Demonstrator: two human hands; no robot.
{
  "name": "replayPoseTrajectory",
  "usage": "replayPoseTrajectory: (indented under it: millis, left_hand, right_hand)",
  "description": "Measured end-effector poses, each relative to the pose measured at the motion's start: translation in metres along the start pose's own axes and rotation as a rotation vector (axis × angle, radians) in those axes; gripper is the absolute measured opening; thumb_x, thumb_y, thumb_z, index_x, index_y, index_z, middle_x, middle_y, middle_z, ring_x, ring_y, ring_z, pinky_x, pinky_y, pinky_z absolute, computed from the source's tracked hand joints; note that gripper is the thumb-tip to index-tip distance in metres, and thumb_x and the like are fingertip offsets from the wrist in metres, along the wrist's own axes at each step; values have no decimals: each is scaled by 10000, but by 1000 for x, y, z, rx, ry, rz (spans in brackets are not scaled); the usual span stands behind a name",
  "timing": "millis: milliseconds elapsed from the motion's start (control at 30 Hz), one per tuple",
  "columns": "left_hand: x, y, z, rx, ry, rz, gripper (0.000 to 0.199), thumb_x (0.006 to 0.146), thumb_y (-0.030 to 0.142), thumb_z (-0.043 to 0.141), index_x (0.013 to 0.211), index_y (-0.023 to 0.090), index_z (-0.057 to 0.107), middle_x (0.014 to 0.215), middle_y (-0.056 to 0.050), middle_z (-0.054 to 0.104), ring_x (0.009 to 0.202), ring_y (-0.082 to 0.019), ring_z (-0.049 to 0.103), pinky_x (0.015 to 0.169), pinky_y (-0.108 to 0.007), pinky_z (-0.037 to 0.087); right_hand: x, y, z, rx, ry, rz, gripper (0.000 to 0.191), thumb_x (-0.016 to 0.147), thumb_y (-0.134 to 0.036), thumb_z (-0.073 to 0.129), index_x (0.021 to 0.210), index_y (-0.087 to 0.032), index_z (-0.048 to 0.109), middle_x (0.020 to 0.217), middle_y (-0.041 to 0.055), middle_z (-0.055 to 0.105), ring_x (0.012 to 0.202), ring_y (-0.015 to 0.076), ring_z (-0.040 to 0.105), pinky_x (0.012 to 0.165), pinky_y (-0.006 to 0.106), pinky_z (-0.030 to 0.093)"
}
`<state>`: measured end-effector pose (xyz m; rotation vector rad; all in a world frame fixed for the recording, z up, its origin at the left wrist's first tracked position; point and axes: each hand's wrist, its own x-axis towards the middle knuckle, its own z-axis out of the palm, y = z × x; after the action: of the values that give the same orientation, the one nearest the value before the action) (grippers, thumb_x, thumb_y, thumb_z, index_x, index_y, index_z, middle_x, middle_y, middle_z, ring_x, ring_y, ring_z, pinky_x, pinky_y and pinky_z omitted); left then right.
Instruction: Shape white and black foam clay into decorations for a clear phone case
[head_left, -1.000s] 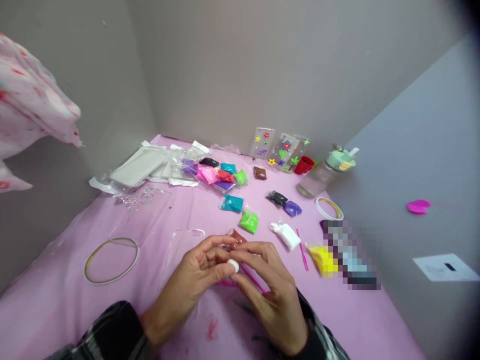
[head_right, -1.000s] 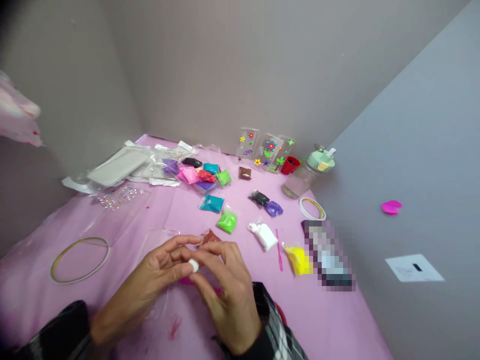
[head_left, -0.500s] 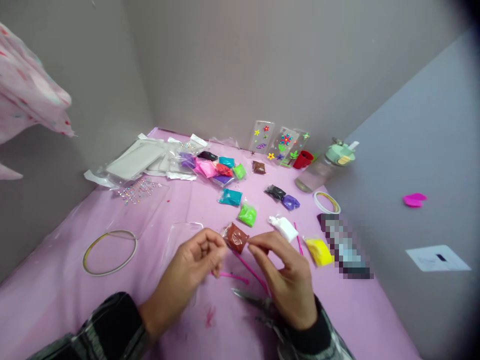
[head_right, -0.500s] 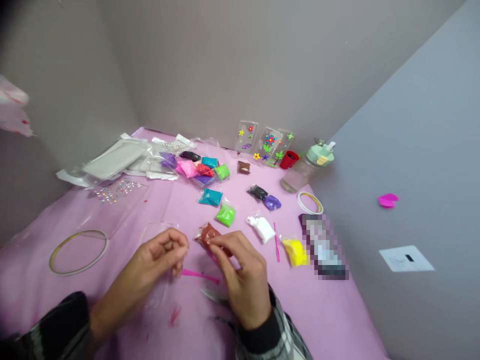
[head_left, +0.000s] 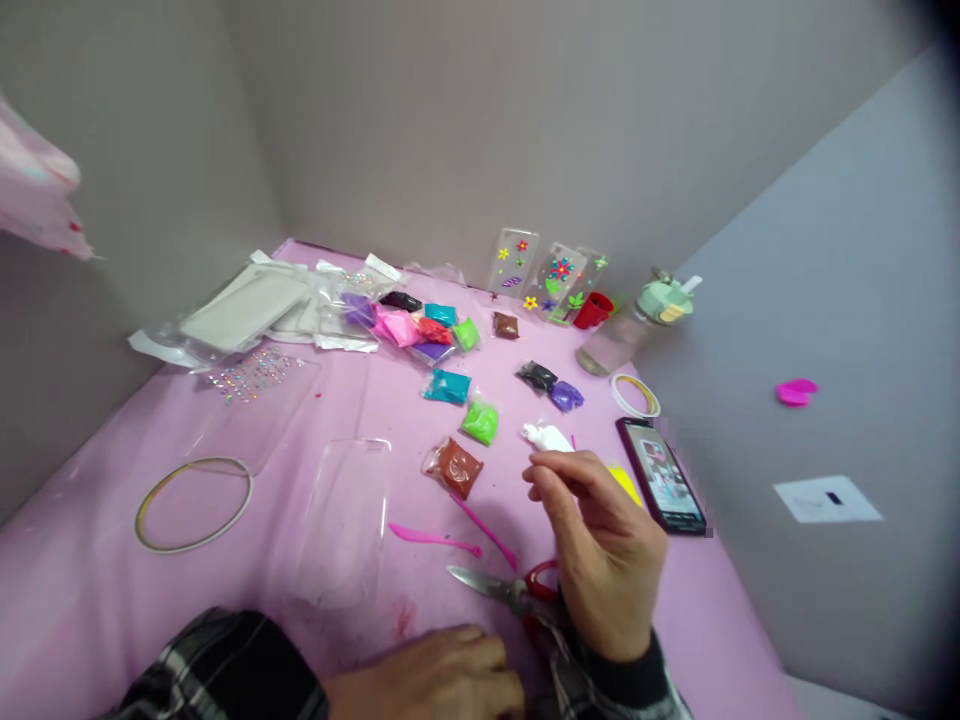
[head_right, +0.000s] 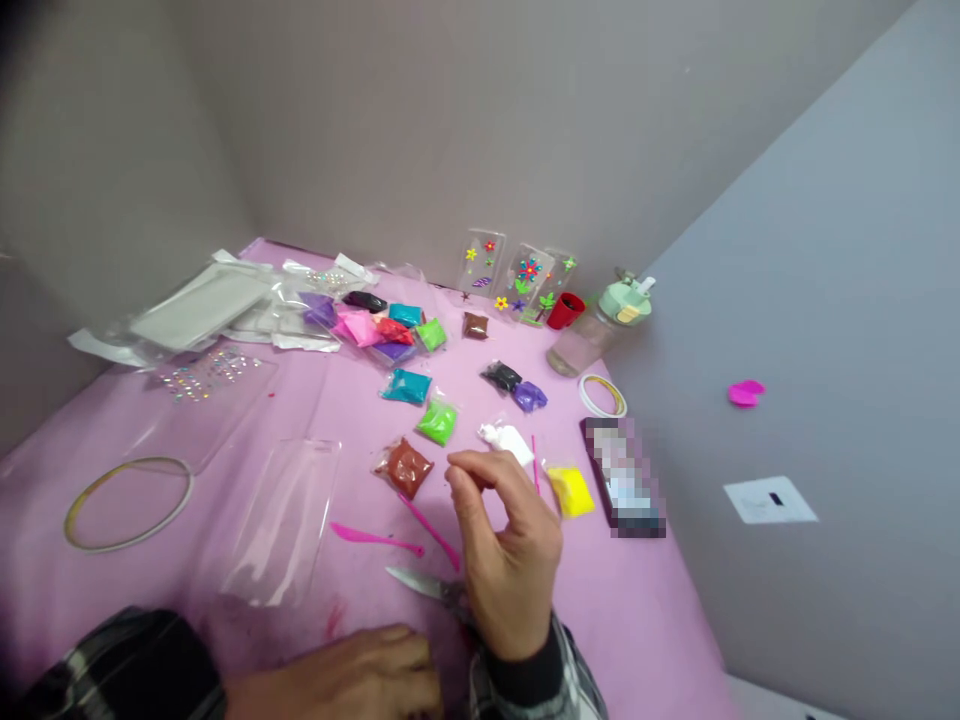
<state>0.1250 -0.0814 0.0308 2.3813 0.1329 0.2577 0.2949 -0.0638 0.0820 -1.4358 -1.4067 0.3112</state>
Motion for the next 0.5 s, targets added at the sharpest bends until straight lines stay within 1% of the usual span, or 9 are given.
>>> replayPoseTrajectory:
  millis: [100, 167, 233, 300, 400, 433, 500]
  left_hand:
    - [1, 3, 3, 47, -18, 61, 122, 1003, 260, 577, 1043, 185, 665, 1132, 2, 743, 1014, -143, 648, 944, -234, 487]
    - [2, 6, 3, 28, 5, 93, 142, 1020, 243, 538, 1072, 181, 656, 1149, -3, 739, 1037, -140, 639, 958, -231, 487]
    - [2, 7, 0, 5, 18, 106, 134, 1016, 234, 542, 1056, 174, 655, 1112, -8, 743, 1013, -141, 641, 940, -225, 497]
    - [1, 8, -7, -24, 25, 47, 125, 1004, 185, 546, 1061, 164, 655, 1103, -25, 731, 1010, -156, 636, 923, -236, 503]
    - [1, 6, -19, -103, 61, -110, 208, 970, 66, 506, 1096, 153, 648, 1153, -55, 695, 1065, -189, 607, 937, -268, 497]
    - [2, 5, -22, -143, 59, -133, 240, 963, 43, 493, 1108, 155, 649, 1161, -59, 692, 1077, -192, 602, 936, -268, 495]
    - [3, 4, -22, -232, 20, -91, 239, 963, 61, 518, 1125, 163, 660, 1144, -53, 713, 1072, -189, 613, 932, -260, 492]
  right_hand:
    - [0, -1, 5, 29, -32, -43, 115, 947, -139, 629, 943, -221, 709, 825, -10, 684, 696, 127, 615, 694, 306, 506]
    - [1, -2, 4, 33, -23, -38, 114, 944, -135, 633, 947, -218, 712, 832, -12, 686, 713, 125, 623, 706, 301, 508]
    - [3, -1, 0, 25, 18, -17, 96, 941, -153, 647, 950, -215, 720, 851, -6, 692, 740, 130, 636, 699, 292, 509]
    - [6, -1, -5, 11, 85, 4, 71, 933, -178, 668, 948, -213, 728, 851, -7, 696, 731, 127, 640, 680, 280, 509]
    - [11, 1, -10, 3, 177, 11, 52, 923, -193, 686, 941, -209, 732, 811, -19, 697, 672, 112, 629, 643, 261, 507]
    - [12, 1, -11, 3, 194, 11, 49, 921, -192, 688, 935, -207, 733, 801, -20, 697, 663, 110, 628, 634, 257, 506]
    - [14, 1, -12, 5, 210, 15, 47, 914, -187, 692, 927, -201, 735, 797, -16, 701, 657, 113, 631, 621, 256, 507]
